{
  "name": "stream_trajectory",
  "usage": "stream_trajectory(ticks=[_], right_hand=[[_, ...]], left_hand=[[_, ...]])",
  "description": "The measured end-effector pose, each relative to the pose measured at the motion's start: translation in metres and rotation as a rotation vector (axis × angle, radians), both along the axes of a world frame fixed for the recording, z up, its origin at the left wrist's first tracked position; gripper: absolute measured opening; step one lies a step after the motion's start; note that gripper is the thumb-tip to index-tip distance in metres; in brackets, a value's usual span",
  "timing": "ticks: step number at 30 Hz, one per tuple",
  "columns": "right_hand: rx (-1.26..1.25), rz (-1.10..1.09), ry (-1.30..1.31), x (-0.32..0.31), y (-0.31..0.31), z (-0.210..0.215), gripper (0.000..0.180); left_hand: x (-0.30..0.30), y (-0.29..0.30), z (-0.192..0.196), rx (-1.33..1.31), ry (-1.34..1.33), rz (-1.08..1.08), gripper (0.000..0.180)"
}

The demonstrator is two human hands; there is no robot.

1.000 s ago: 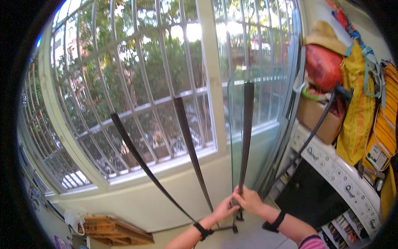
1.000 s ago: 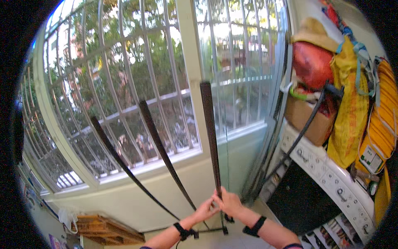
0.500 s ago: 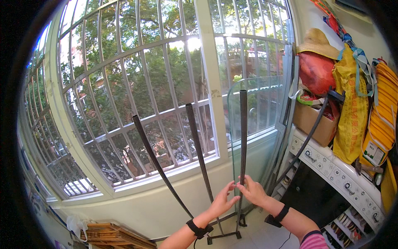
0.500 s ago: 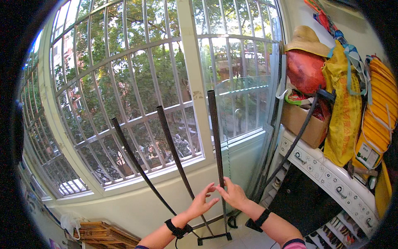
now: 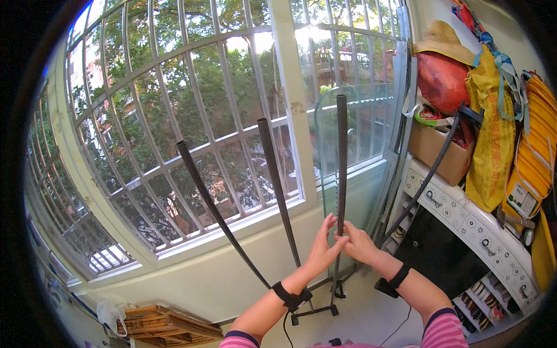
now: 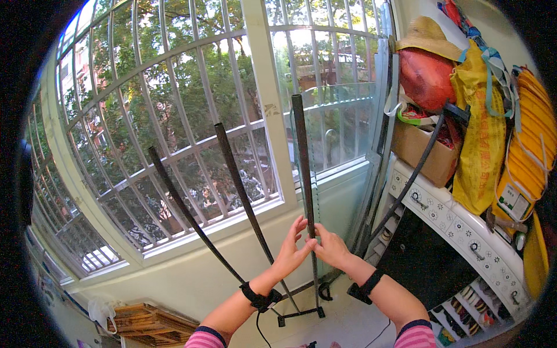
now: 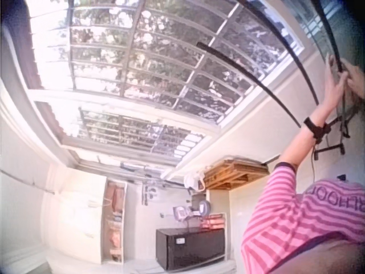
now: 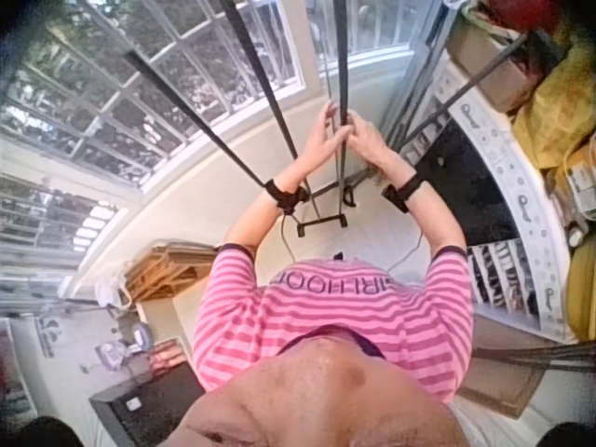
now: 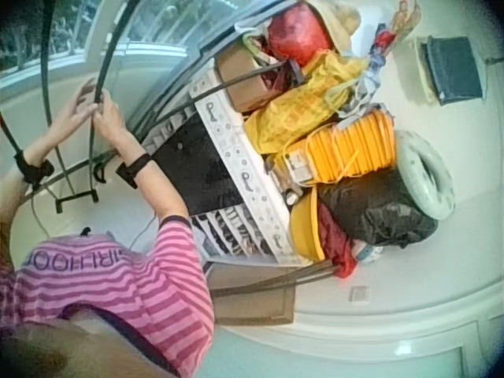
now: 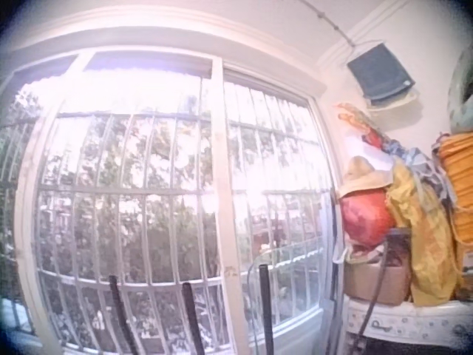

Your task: The person wipes a chair with a cloth, then moves to a utility area where they pick up metal poles and a plastic bracket, fitting the poles into the bracket and using a hammer to secure them.

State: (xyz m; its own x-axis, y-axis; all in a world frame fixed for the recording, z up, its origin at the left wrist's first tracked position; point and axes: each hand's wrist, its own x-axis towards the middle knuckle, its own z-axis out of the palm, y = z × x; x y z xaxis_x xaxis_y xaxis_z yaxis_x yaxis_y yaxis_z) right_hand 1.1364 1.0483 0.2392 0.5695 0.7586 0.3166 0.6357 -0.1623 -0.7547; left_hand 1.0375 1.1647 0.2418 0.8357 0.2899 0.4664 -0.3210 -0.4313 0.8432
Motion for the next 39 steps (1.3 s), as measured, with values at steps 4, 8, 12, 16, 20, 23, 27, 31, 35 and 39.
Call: stream_trajectory(ticks=[4,8,12,16,20,23,27,31,35,39], right_hand=[[-0.039,-0.009,0.047,0.009,-0.004,-0.003,0.047],[0.093,-0.005,-0.007,0.014,-0.004,-0.014,0.052],[-0.028,-0.017,0.021,0.003,0.01,-0.008,0.055],[0.022,-0.152,0.005,0.005,-0.022,-0.016,0.056],[0.084,-0.233,0.008,-0.004,-0.046,-0.035,0.058],[0.106,-0.314,0.173,-0.023,-0.069,-0.031,0.054],[0.165,-0.474,0.21,-0.02,-0.118,-0.053,0.048],[0.119,-0.679,0.058,0.006,-0.198,-0.041,0.036],[-0.085,-0.938,-0.193,0.055,-0.319,0.003,0.023],[-0.331,-1.18,-0.429,0.112,-0.44,0.034,0.02]], left_hand=[[0.009,-0.008,0.004,-0.031,-0.004,-0.033,0.07],[0.023,-0.004,0.001,-0.038,-0.045,-0.045,0.062],[0.018,0.018,-0.012,-0.136,-0.007,-0.022,0.071],[0.022,-0.002,-0.007,-0.067,0.005,-0.01,0.076],[0.007,-0.018,0.002,0.054,-0.202,0.131,0.072],[-0.008,-0.025,0.003,0.227,-0.396,0.186,0.064],[-0.011,-0.046,-0.006,0.343,-0.472,0.002,0.059],[-0.007,-0.061,-0.005,0.339,-0.451,-0.067,0.058],[-0.001,-0.071,0.0,0.312,-0.38,-0.131,0.057],[0.009,-0.091,0.014,0.234,-0.247,-0.124,0.054]])
